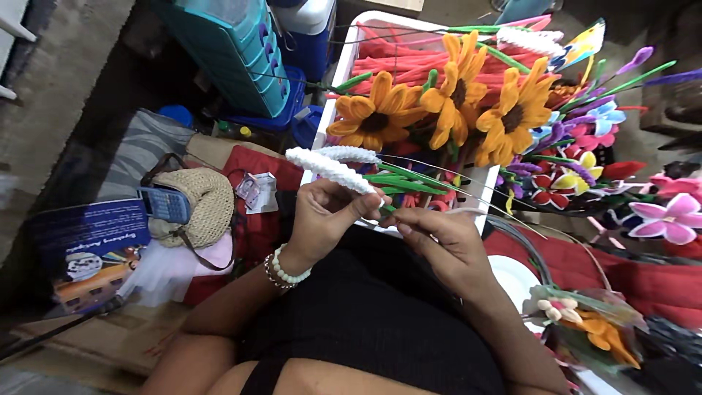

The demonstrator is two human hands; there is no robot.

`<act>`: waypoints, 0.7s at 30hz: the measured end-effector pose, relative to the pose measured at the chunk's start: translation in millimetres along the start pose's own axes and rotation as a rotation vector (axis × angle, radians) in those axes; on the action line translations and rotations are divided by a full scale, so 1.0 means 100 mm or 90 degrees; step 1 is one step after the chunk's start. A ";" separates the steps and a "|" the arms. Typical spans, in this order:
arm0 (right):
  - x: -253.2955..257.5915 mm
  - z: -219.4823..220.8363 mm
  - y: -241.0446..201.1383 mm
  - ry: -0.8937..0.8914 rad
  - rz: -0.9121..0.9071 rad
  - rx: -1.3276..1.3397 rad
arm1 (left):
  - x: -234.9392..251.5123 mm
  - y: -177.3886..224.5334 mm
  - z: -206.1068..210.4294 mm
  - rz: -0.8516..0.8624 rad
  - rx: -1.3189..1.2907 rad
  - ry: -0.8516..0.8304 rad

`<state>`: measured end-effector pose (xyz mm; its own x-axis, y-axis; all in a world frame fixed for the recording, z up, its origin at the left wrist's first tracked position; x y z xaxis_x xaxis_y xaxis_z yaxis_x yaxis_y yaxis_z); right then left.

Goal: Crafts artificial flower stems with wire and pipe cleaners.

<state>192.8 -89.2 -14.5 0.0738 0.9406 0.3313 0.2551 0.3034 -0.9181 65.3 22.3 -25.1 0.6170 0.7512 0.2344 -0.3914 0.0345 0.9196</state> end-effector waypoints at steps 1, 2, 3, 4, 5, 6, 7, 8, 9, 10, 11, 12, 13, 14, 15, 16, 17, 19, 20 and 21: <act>0.00 0.00 -0.02 0.006 -0.011 -0.031 | 0.00 -0.01 0.00 -0.001 0.000 0.003; 0.00 -0.01 -0.03 0.011 -0.020 -0.054 | 0.00 -0.02 0.00 -0.002 0.003 0.003; 0.01 -0.01 -0.04 0.016 -0.027 -0.075 | 0.01 -0.02 0.00 -0.003 0.011 0.001; 0.00 -0.01 -0.05 0.023 -0.030 -0.096 | 0.01 -0.03 0.00 -0.003 0.021 -0.002; 0.00 -0.02 -0.06 0.030 -0.033 -0.116 | 0.01 -0.03 0.00 -0.006 0.032 -0.008; 0.00 -0.02 -0.06 0.034 -0.035 -0.135 | 0.01 -0.04 0.00 -0.013 0.037 -0.012; 0.00 -0.03 -0.07 0.036 -0.035 -0.149 | 0.01 -0.04 0.00 -0.019 0.040 -0.016; 0.00 -0.03 -0.07 0.037 -0.037 -0.158 | 0.01 -0.03 0.00 -0.022 0.043 -0.022; 0.00 -0.02 -0.07 0.036 -0.038 -0.162 | 0.01 -0.03 -0.02 -0.021 0.050 -0.016; 0.00 -0.01 -0.07 0.035 -0.038 -0.163 | 0.01 -0.02 -0.04 -0.016 0.058 -0.004; -0.01 -0.01 -0.07 0.033 -0.037 -0.165 | 0.01 -0.01 -0.05 -0.011 0.067 0.002; -0.01 0.00 -0.08 0.033 -0.038 -0.165 | 0.01 0.00 -0.06 -0.007 0.073 0.005; -0.01 0.00 -0.08 0.033 -0.041 -0.167 | 0.01 0.00 -0.07 -0.005 0.074 0.010; -0.01 0.01 -0.09 0.035 -0.045 -0.169 | 0.01 0.00 -0.07 -0.004 0.073 0.015; -0.01 0.01 -0.09 0.036 -0.047 -0.171 | 0.01 0.01 -0.08 -0.003 0.070 0.020; -0.01 0.02 -0.10 0.037 -0.047 -0.174 | 0.01 0.01 -0.08 0.000 0.068 0.025; 0.00 0.02 -0.10 0.037 -0.045 -0.174 | 0.01 0.01 -0.08 0.006 0.065 0.026; 0.00 0.02 -0.11 0.036 -0.043 -0.179 | 0.01 0.01 -0.07 0.014 0.059 0.019; 0.00 0.02 -0.12 0.038 -0.042 -0.180 | 0.02 0.00 -0.07 0.006 0.058 0.015; 0.01 0.02 -0.13 0.041 -0.041 -0.182 | 0.01 -0.02 -0.06 -0.010 0.056 0.003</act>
<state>188.2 -92.1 -2.9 0.1068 0.9065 0.4085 0.5214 0.2988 -0.7993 62.6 27.3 -28.6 0.6191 0.7545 0.2178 -0.3198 -0.0111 0.9474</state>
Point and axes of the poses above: each hand's wrist, its own x-axis towards the middle knuckle, its own z-axis out of the palm, y = z × x, the point moved 8 cm from there along x, towards the middle knuckle, and after that the axes turned 6 degrees about x, right-handed, at the moved point
